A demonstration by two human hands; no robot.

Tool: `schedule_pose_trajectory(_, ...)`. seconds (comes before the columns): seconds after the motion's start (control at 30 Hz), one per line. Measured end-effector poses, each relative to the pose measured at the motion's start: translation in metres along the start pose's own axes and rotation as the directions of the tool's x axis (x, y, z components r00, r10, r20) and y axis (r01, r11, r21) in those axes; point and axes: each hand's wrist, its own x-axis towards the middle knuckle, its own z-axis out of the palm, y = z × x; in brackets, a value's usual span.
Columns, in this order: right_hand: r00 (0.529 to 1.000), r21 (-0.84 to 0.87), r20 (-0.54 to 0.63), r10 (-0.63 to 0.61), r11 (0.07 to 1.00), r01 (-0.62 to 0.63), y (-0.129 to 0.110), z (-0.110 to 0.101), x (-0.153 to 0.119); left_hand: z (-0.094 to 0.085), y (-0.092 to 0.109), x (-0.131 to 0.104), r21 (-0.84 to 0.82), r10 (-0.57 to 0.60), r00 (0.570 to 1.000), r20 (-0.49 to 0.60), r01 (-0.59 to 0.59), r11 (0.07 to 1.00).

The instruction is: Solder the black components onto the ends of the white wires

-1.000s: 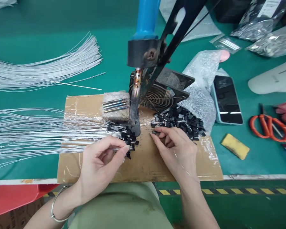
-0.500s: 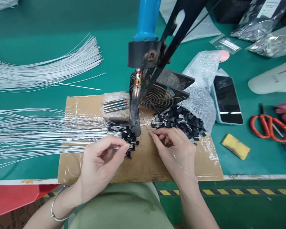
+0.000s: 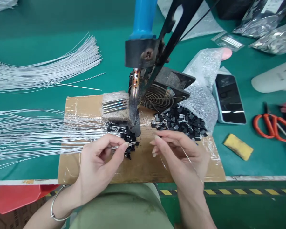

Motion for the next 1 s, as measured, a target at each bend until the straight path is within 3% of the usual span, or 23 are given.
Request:
schedule_pose_trajectory(0.17,0.997,0.131,0.069,0.047,0.99,-0.056,-0.006,0.014,-0.006,0.0,0.003,-0.002,-0.005,-0.04,0.999,0.011,0.04,0.999)
schedule_pose_trajectory(0.37,0.976,0.276,0.182,0.121,0.946,-0.169,-0.009,0.029,-0.013,0.0,0.012,0.002,-0.177,-0.055,0.991,0.118,0.075,0.981)
schedule_pose_trajectory(1.0,0.974,0.232,0.204,0.096,0.962,-0.143,-0.008,0.031,-0.018,0.001,0.017,0.007,-0.209,-0.041,0.991,0.126,0.067,0.976)
